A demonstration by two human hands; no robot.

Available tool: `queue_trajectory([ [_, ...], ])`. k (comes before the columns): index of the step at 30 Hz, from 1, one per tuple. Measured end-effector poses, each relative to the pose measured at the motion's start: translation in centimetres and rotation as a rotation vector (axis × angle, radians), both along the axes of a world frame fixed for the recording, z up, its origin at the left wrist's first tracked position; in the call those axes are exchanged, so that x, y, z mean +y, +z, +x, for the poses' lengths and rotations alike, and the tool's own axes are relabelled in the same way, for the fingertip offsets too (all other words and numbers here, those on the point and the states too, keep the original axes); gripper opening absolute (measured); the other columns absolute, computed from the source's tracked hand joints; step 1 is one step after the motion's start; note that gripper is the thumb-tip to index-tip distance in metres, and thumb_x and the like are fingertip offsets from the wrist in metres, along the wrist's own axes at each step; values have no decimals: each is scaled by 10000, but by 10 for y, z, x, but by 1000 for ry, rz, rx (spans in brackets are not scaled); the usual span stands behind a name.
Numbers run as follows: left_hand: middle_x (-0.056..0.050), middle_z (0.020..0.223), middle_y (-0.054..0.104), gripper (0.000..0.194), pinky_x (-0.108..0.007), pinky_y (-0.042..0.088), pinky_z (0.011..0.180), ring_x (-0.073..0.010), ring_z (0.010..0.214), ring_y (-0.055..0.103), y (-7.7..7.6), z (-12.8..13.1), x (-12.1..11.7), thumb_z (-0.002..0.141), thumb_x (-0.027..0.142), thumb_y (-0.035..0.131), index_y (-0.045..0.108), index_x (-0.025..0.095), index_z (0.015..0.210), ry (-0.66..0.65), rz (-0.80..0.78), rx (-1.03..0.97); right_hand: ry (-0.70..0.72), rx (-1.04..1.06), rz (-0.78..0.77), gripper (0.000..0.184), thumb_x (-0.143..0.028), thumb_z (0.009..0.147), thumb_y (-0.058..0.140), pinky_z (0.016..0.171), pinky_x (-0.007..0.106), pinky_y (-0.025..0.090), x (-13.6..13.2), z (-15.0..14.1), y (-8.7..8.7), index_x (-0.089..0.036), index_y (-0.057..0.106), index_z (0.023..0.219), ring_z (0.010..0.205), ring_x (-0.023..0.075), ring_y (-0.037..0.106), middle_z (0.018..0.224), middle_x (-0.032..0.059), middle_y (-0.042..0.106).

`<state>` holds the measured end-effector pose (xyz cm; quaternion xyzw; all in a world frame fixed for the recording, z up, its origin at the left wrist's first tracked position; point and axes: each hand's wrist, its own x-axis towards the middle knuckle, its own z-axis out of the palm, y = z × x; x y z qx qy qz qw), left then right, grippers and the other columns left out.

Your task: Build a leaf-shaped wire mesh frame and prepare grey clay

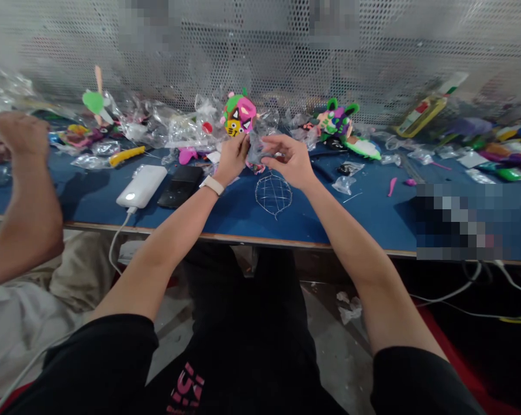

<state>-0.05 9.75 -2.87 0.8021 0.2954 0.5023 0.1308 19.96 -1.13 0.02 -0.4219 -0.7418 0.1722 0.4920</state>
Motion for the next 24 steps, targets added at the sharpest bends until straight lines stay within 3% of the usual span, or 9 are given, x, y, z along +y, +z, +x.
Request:
queue_trajectory([
  [3, -105, 1005, 749, 487, -467, 576, 921, -285, 946, 726, -2, 4, -12, 1044, 700, 544, 681, 249, 1165, -137, -12, 80, -15, -35, -2, 811, -787, 854, 780, 846, 429, 685, 4, 7, -3, -355, 624, 1522, 1139, 294, 740, 1355, 99, 712],
  [6, -144, 1258, 751, 504, -477, 570, 1025, -330, 1178, 728, -2, 7, -24, 989, 580, 700, 640, 227, 1342, -199, -14, 94, -48, -73, 41, 852, -815, 838, 776, 867, 440, 685, 5, 13, -6, -359, 610, 1539, 1192, 313, 720, 1478, 119, 645],
  [10, -116, 1102, 762, 318, -460, 587, 962, -316, 1065, 746, 4, 9, -32, 955, 403, 751, 688, 223, 1210, -189, -1, 134, -33, -95, 84, 747, -815, 891, 713, 887, 442, 684, 6, 13, -8, -337, 661, 1462, 1170, 297, 720, 1457, 112, 659],
  [12, -94, 1023, 749, 281, -451, 596, 908, -295, 971, 735, 7, 11, -33, 938, 393, 767, 694, 232, 1155, -175, 5, 127, -15, -51, 103, 687, -812, 903, 696, 894, 450, 687, 8, 10, -9, -325, 693, 1388, 1144, 290, 726, 1391, 108, 696],
  [15, -95, 1003, 728, 300, -445, 600, 878, -266, 921, 720, 9, 13, -32, 1049, 513, 627, 690, 240, 1154, -216, -15, 50, 5, 64, 124, 661, -794, 910, 702, 914, 481, 688, 14, 9, -12, -321, 680, 1370, 1110, 291, 746, 1271, 99, 751],
  [17, -91, 959, 703, 473, -429, 600, 833, -242, 870, 724, 8, 16, -33, 1134, 623, 397, 679, 244, 1164, -255, -86, -36, -16, 130, 127, 643, -776, 928, 696, 918, 513, 685, 19, 12, -16, -326, 664, 1385, 1086, 297, 762, 1188, 94, 775],
  [19, -70, 873, 664, 652, -403, 590, 755, -220, 776, 722, 8, 17, -34, 1130, 717, 213, 661, 248, 1207, -282, -183, -112, -65, 190, 144, 599, -767, 937, 691, 893, 532, 684, 24, 17, -19, -320, 688, 1336, 1026, 298, 778, 1082, 89, 786],
  [21, -47, 810, 640, 712, -377, 573, 689, -202, 688, 702, 9, 19, -37, 1094, 789, 201, 632, 254, 1282, -326, -253, -130, -109, 241, 165, 556, -761, 926, 713, 858, 525, 685, 28, 21, -22, -306, 728, 1244, 940, 283, 786, 979, 73, 781],
  [24, -31, 797, 644, 683, -344, 547, 640, -175, 624, 656, 12, 20, -43, 1039, 849, 382, 611, 257, 1292, -389, -252, -66, -116, 286, 176, 510, -742, 893, 764, 811, 486, 687, 30, 24, -23, -290, 769, 1129, 847, 250, 788, 904, 46, 780],
])
